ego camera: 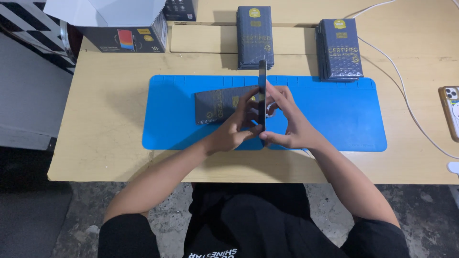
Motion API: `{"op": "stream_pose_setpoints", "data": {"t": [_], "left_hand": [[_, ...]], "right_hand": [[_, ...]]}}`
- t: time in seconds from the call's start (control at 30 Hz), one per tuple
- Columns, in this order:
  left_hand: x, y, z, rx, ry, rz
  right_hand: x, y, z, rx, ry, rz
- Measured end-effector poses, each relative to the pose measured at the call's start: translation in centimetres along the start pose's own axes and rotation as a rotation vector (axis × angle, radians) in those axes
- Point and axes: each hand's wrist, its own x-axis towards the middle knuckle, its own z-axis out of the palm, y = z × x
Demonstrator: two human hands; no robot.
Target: The person is unboxing replacement smartphone screens, removing protective plastic films, and inspecting the front and back of the displays.
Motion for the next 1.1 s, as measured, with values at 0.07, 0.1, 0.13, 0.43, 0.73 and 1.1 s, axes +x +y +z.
{"op": "stream_pose_setpoints", "data": {"t": [0.07, 0.1, 0.13, 0.43, 0.73, 1.1], "left_hand": [[0.0, -0.2, -0.2, 0.006, -0.005, 0.025], [-0.1, -0.3, -0.2, 0.011, -0.008, 0.05], [-0.1, -0.2, -0.2, 0.011, -0.01, 0.049], [0.2, -2.8, -0.2, 0.459, 0.111, 0.391], [0.2, -3.5, -0.6, 0.737, 0.065, 0.692], [0.1, -0.9, -0.9, 0.67, 0.008, 0.491]], "right_hand": [[-0.2, 0.3, 0.0, -0.008, -0.017, -0.026], [-0.3, 0.5, 0.0, -0.015, -0.035, -0.052], [0.0, -0.1, 0.1, -0.015, -0.034, -0.052], [-0.9, 2.3, 1.0, -0.321, 0.024, -0.511], [-1.9, 4.6, 1.9, -0.58, 0.182, -0.78], [-0.8, 2.6, 1.3, -0.388, 0.19, -0.695]]}}
